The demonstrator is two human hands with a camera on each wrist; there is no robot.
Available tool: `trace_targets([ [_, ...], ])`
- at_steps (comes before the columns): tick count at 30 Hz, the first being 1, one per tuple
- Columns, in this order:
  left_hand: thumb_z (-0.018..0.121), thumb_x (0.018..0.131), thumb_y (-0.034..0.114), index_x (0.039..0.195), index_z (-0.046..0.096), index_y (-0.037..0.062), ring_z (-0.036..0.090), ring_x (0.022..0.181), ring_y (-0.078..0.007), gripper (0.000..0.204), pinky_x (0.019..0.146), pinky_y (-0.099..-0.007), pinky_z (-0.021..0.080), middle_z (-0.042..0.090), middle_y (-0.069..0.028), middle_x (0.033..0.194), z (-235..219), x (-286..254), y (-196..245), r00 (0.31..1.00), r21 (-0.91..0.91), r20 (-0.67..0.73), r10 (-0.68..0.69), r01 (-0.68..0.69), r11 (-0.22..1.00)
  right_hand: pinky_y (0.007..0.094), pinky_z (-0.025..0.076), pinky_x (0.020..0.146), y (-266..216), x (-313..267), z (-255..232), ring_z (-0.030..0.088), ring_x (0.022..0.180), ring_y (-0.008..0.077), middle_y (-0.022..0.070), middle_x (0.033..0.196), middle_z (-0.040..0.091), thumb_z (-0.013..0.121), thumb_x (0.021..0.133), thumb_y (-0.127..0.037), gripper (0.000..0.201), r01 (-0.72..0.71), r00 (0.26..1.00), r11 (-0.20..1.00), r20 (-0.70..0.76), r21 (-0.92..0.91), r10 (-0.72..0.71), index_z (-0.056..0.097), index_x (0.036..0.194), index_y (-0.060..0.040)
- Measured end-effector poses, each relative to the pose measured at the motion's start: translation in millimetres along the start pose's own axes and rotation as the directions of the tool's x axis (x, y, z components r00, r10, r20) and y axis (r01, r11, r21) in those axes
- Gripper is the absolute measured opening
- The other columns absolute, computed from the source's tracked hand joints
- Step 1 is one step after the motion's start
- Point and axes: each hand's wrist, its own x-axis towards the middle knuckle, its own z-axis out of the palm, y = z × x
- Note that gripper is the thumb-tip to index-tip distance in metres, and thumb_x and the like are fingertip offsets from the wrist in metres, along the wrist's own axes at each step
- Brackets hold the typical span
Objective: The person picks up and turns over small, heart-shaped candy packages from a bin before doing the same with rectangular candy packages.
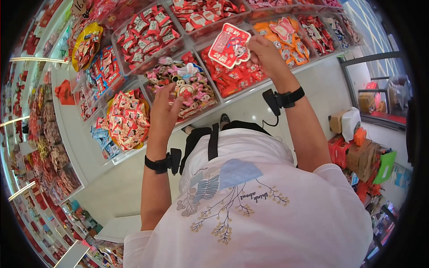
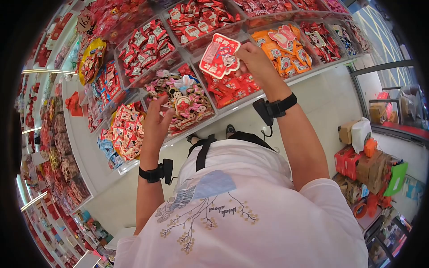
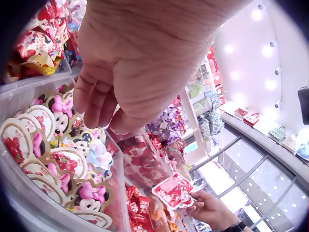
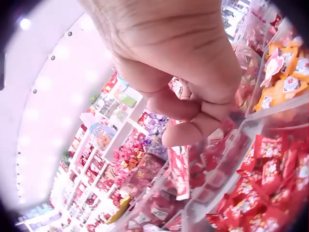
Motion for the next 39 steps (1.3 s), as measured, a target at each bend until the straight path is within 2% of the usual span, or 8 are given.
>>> trace_targets([
  [3,0.077,0.084,0.008,0.144,0.048,0.0085,0.057,0.122,-0.0331,0.066,0.1,-0.0407,0.049,0.052,-0.0178,0.138,7.2,10.0,16.4,0.937,0.217,0.005,0.35,-0.342,0.914,0.0267,0.054,0.052,5.7,-11.8,40.9,0.049,0.052,0.0053,-0.001,0.073,0.056,0.063,0.095,-0.015,0.011,-0.078,0.99,0.994,0.124,0.079,0.068,0.057,0.093,-0.0047],
  [11,0.081,0.076,0.008,0.149,0.041,0.0116,0.048,0.132,-0.0411,0.083,0.108,-0.0451,0.044,0.044,-0.0199,0.147,19.5,3.1,16.9,0.962,0.325,-0.007,0.273,-0.256,0.91,0.031,0.058,0.052,34.0,-16.5,85.6,0.054,0.054,0.0078,0.0036,0.077,0.062,0.061,0.095,-0.013,0.011,-0.318,0.897,0.908,0.397,0.274,0.195,0.059,0.095,-0.0017],
  [21,0.07,0.083,0.002,0.145,0.046,0.0095,0.053,0.126,-0.0405,0.067,0.102,-0.0445,0.048,0.047,-0.0197,0.143,9.8,-9.4,15.3,0.962,0.23,-0.148,0.231,-0.194,0.954,0.0291,0.057,0.052,34.3,-23.0,102.0,0.052,0.051,0.0061,0.0022,0.075,0.06,0.063,0.096,-0.015,0.014,-0.316,0.878,0.925,0.434,0.209,0.202,0.056,0.095,-0.0032],
  [24,0.064,0.087,0.002,0.145,0.046,0.0085,0.056,0.124,-0.0343,0.061,0.101,-0.0407,0.048,0.051,-0.0171,0.139,0.5,-15.1,3.8,0.975,0.114,-0.045,0.219,-0.213,0.97,0.0304,0.056,0.05,33.4,-19.2,99.6,0.053,0.051,0.0087,0.0031,0.071,0.058,0.063,0.094,-0.015,0.015,-0.226,0.907,0.967,0.388,0.116,0.165,0.055,0.095,-0.003],
  [27,0.053,0.092,0.001,0.146,0.043,0.0016,0.054,0.127,-0.0245,0.054,0.109,-0.0357,0.041,0.051,-0.0134,0.142,-8.2,-22.8,3.3,0.997,-0.347,0.053,-0.064,0.079,0.935,0.027,0.051,0.049,22.5,-19.3,94.7,0.054,0.051,0.0084,0.002,0.07,0.058,0.063,0.094,-0.017,0.015,-0.146,0.901,0.989,0.411,-0.023,0.143,0.056,0.094,-0.0035],
  [30,0.054,0.096,0.008,0.145,0.044,0.0025,0.056,0.12,-0.018,0.05,0.099,-0.0334,0.047,0.054,-0.0108,0.137,-23.4,-20.6,17.9,0.994,-0.46,0.086,-0.067,0.099,0.883,0.0228,0.041,0.047,6.4,-22.1,97.1,0.049,0.049,0.0066,-0.0009,0.066,0.055,0.061,0.094,-0.015,0.011,-0.117,0.892,0.988,0.427,-0.101,0.149,0.055,0.094,-0.0055],
  [33,0.051,0.096,0.01,0.146,0.043,-0.0006,0.054,0.122,-0.0175,0.052,0.104,-0.0312,0.043,0.055,-0.0131,0.138,-32.5,-12.4,22.4,0.994,-0.557,0.101,-0.048,0.097,0.825,0.0222,0.04,0.047,-1.1,-17.6,97.1,0.049,0.049,0.0059,-0.0014,0.067,0.055,0.061,0.093,-0.015,0.011,-0.069,0.86,0.987,0.493,-0.144,0.131,0.055,0.094,-0.0055],
  [39,0.058,0.102,0.024,0.14,0.048,-0.0016,0.06,0.107,-0.0138,0.047,0.091,-0.0283,0.049,0.064,-0.0103,0.122,-39.1,-0.5,22.6,0.977,-0.576,0.102,-0.185,0.21,0.79,0.021,0.046,0.05,-13.8,-22.1,101.1,0.055,0.056,0.0049,-0.0018,0.074,0.058,0.062,0.093,-0.021,0.016,-0.023,0.759,0.963,0.623,-0.267,0.19,0.059,0.095,-0.0064],
])
